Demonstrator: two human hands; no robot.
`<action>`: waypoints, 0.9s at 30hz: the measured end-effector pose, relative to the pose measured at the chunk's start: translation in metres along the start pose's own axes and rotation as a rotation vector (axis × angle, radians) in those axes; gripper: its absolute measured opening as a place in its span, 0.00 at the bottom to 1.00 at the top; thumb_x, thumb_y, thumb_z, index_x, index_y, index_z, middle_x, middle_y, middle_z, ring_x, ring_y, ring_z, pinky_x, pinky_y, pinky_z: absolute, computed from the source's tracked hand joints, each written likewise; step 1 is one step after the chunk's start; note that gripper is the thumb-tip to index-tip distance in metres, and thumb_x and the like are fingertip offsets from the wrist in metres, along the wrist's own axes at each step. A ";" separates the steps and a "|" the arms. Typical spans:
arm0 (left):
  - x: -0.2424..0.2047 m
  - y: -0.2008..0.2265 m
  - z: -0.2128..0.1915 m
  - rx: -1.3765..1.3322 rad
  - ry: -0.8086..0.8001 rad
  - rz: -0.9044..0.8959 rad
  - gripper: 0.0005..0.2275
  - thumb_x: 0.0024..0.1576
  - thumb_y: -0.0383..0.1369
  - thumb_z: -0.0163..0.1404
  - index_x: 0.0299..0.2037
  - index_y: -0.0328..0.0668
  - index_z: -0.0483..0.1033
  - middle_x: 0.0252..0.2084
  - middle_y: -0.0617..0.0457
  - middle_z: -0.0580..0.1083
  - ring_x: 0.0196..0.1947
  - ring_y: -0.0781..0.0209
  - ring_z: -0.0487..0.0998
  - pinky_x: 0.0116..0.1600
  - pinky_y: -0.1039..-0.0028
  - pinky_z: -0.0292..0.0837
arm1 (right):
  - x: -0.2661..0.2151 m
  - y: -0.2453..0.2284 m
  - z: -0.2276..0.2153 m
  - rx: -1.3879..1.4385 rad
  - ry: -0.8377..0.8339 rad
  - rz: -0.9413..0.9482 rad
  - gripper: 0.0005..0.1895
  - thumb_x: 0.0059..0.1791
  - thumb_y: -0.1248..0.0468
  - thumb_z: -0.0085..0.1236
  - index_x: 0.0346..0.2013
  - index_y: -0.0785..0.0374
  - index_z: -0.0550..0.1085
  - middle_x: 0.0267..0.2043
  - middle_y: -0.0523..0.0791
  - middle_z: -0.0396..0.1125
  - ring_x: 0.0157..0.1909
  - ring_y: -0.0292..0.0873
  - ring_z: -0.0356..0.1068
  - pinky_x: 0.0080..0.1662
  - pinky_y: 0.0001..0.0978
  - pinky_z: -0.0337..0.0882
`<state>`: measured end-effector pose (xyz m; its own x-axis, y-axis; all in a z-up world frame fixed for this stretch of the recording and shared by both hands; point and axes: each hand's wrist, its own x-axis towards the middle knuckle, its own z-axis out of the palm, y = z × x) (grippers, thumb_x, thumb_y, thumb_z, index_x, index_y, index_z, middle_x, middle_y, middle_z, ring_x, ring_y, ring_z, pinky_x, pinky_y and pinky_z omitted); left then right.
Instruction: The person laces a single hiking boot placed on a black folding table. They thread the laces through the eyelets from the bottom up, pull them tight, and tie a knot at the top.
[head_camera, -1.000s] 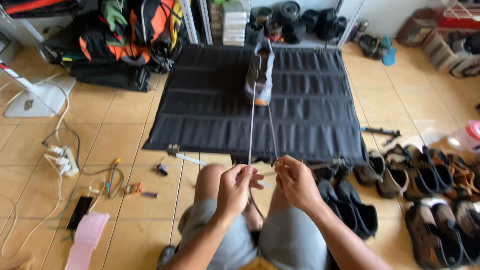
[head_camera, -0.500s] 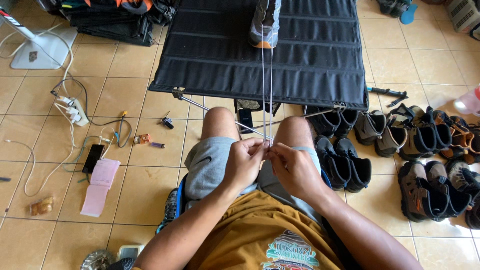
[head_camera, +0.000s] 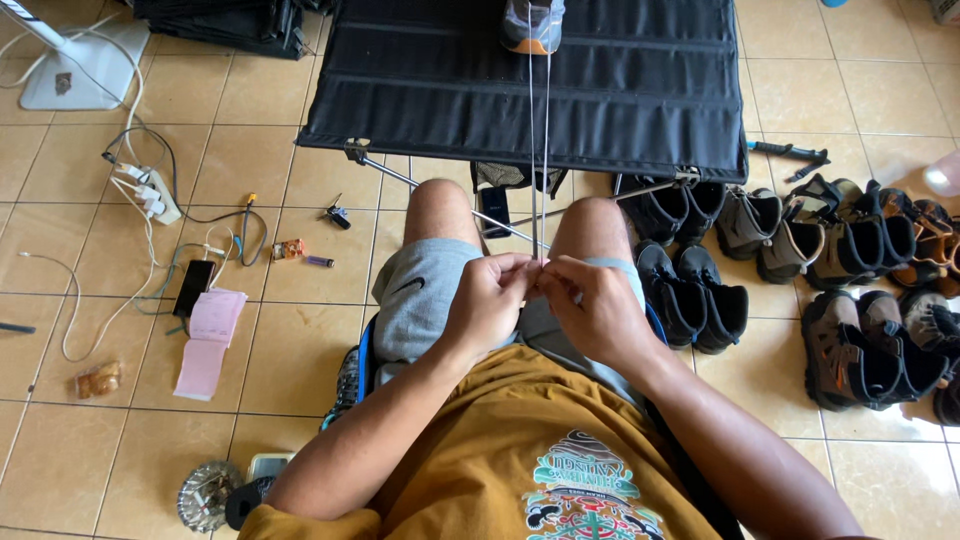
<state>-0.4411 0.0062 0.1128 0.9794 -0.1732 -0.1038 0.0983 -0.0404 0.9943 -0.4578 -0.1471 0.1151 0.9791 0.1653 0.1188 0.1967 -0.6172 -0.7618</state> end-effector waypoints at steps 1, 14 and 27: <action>-0.001 0.001 0.000 0.000 0.001 0.000 0.08 0.63 0.29 0.50 0.37 0.41 0.85 0.25 0.56 0.81 0.29 0.76 0.75 0.41 0.80 0.76 | -0.001 -0.003 0.000 0.000 0.000 -0.001 0.07 0.51 0.64 0.52 0.32 0.53 0.77 0.20 0.39 0.72 0.26 0.44 0.73 0.32 0.35 0.71; 0.002 0.000 -0.009 -0.001 0.041 -0.011 0.07 0.61 0.29 0.53 0.36 0.37 0.84 0.23 0.51 0.80 0.25 0.72 0.79 0.34 0.84 0.71 | 0.000 -0.012 0.000 -0.180 -0.017 -0.098 0.06 0.51 0.63 0.56 0.34 0.57 0.80 0.18 0.45 0.71 0.23 0.53 0.74 0.29 0.42 0.72; 0.052 0.004 -0.033 0.040 0.106 0.277 0.07 0.62 0.29 0.51 0.39 0.32 0.80 0.30 0.43 0.80 0.27 0.62 0.80 0.34 0.75 0.78 | 0.143 0.063 -0.043 0.636 0.041 0.323 0.14 0.55 0.55 0.55 0.46 0.64 0.73 0.31 0.52 0.76 0.23 0.40 0.75 0.31 0.29 0.78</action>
<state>-0.3835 0.0294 0.1118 0.9812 -0.0789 0.1763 -0.1801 -0.0448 0.9826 -0.3032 -0.1951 0.1116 0.9868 0.0129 -0.1612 -0.1601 -0.0603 -0.9853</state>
